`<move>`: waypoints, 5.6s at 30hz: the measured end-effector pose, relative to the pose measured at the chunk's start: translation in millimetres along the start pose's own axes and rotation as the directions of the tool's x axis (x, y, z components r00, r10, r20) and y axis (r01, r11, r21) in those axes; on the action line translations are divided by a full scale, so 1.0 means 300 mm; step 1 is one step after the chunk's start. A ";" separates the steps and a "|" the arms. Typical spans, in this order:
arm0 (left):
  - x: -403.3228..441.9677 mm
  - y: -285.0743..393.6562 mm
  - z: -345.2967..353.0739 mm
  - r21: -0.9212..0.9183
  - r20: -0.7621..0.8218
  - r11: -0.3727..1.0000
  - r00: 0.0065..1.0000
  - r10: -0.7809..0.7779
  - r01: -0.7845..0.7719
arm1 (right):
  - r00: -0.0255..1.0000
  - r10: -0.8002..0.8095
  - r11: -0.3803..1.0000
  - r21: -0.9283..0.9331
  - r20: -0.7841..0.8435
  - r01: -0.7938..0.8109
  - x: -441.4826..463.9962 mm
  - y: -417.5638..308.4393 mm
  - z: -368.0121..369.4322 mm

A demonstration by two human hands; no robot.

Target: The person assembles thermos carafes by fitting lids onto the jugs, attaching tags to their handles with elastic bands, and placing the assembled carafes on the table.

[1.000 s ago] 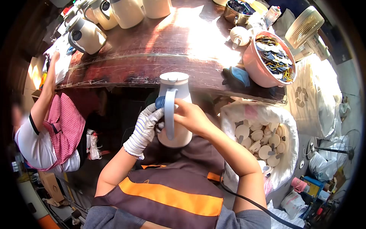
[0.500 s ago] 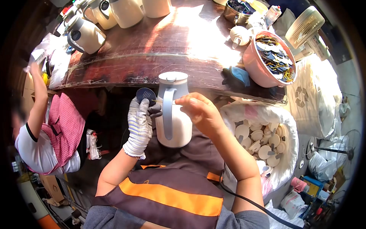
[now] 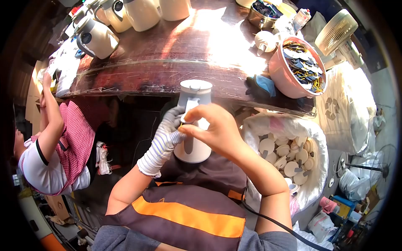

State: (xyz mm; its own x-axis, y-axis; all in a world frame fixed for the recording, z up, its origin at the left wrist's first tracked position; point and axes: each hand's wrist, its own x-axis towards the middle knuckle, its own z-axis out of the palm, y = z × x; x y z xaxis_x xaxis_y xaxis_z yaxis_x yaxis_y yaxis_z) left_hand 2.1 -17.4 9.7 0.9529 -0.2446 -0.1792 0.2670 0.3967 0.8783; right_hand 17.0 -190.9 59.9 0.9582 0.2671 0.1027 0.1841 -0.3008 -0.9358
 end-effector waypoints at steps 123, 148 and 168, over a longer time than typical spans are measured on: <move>0.012 0.034 0.191 0.871 0.214 0.491 0.914 -0.345 -0.018 | 0.964 -0.118 0.961 -0.270 -0.239 0.051 -0.438 0.270 -0.285; -0.012 0.036 0.049 0.829 -0.038 0.495 0.909 -0.414 0.260 | 0.991 0.122 0.950 -0.282 -0.056 -0.133 -0.182 0.339 -0.094; 0.022 0.016 -0.207 0.429 0.235 0.880 0.916 -0.326 0.203 | 0.725 -0.567 0.783 -0.020 0.392 0.622 -0.128 0.160 -0.097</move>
State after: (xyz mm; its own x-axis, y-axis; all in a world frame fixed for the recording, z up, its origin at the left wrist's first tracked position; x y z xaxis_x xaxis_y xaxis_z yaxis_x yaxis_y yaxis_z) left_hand 18.6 37.9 -14.8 0.7519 -0.5612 -0.3459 0.3664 -0.0804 0.9270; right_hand -4.7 -242.3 20.8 0.5044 0.7228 0.4724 0.7446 -0.0871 -0.6618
